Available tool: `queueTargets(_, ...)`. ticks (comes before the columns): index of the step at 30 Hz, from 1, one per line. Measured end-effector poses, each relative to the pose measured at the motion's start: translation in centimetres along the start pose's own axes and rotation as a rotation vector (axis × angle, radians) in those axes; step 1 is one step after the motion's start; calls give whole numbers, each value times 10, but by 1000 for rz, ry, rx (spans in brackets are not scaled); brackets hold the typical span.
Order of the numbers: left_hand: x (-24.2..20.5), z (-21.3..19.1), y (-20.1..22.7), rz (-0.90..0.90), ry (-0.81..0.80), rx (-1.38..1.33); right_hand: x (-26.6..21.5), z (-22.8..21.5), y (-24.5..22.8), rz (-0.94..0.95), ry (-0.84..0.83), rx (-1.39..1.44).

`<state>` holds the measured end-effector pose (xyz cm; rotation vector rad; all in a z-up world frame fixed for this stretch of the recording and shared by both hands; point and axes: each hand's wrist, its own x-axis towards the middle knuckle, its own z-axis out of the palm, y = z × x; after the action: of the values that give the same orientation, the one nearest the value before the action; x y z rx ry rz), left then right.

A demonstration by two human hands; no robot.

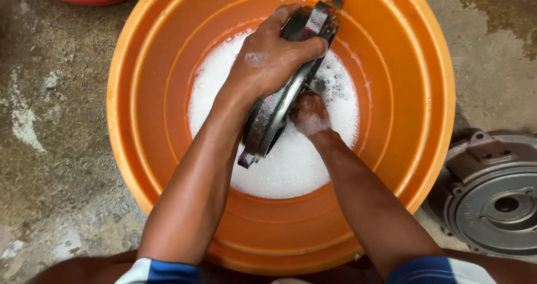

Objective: Washing a mechanical component in a basin of soapy water with a rag.

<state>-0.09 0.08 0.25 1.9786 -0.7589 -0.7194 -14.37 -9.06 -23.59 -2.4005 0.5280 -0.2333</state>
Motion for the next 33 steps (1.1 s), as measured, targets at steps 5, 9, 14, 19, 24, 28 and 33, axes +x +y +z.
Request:
queueTargets(5, 3, -3, -5, -7, 7, 3, 1, 9, 11, -292, 348, -127)
queueTargets(9, 1, -2, 0, -38, 24, 12, -11, 5, 9, -343, 179, -154)
queueTargets(14, -1, -1, -2, -39, 11, 1, 17, -47, -21, 170, -608, -452)
queueTargets(19, -3, 5, -6, -7, 47, -2, 0, 1, 42, -268, -127, -523)
queueTargets(24, -2, 3, 6, -41, -3, 0, 18, -21, 53, -527, -219, -645)
queueTargets(28, 3, 5, -4, -3, 26, -9, 11, -12, 22, -33, -238, -506)
queueTargets(33, 3, 2, -6, 17, 57, -5, -22, -13, -4, -217, -138, -271)
